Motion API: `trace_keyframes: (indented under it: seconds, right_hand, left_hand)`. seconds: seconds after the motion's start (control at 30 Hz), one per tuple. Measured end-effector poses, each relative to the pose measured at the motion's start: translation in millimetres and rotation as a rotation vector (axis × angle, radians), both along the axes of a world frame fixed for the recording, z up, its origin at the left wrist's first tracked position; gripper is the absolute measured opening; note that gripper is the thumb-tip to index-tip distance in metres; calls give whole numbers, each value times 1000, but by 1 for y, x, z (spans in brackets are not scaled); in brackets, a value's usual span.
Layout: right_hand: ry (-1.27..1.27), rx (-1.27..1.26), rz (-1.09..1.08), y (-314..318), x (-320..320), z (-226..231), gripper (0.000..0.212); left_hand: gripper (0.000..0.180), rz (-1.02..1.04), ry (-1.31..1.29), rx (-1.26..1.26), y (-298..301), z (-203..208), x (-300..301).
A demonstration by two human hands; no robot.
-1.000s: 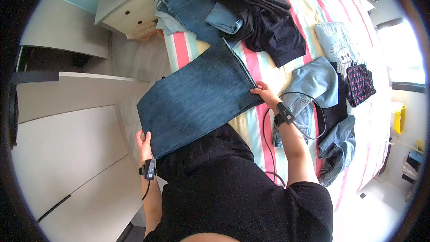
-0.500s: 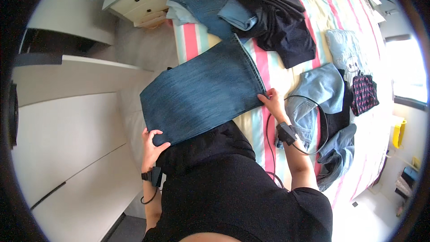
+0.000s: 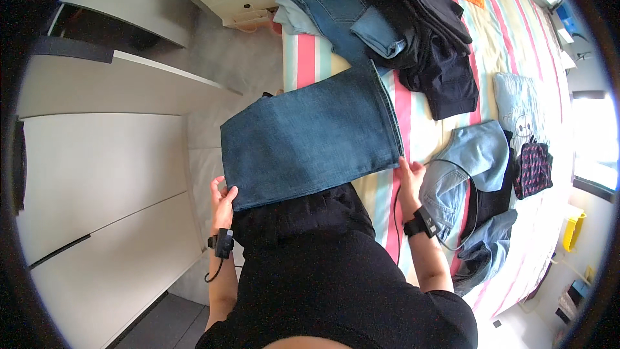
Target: Folding various items of clothing including sweatpants and jeans on a bed and putting them away.
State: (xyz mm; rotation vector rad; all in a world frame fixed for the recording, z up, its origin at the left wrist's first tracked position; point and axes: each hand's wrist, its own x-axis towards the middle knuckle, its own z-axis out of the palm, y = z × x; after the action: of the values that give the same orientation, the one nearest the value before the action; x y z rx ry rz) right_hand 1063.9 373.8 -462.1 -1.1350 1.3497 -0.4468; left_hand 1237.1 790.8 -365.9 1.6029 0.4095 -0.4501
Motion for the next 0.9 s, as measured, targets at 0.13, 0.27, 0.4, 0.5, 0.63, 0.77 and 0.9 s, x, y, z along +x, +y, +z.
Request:
trace_keyframes:
  seconds: [0.13, 0.27, 0.4, 0.5, 0.63, 0.77, 0.9]
  right_hand:
    - [-287, 701, -61, 37, 7, 3, 47]
    - [-544, 1025, -99, 63, 52, 21, 45]
    - [-610, 907, -69, 59, 61, 32, 47]
    - [-734, 800, 109, 50, 71, 73, 43]
    - [-878, 440, 256, 42, 99, 151, 45]
    - [-1140, 142, 241, 19, 131, 223, 42]
    - [-1439, 117, 403, 15, 140, 286, 44]
  left_hand:
    - [38, -26, 13, 34, 7, -8, -2]
    - [39, -21, -18, -8, 3, -5, -4]
    - [38, -14, -32, 40, 2, -4, -6]
    - [39, -30, -17, 41, 6, -8, -6]
    - [40, -123, -19, 36, -26, 20, 0]
    - [48, -326, -49, -9, -73, 43, 10]
    - [53, -448, -160, -281, -111, 70, 25]
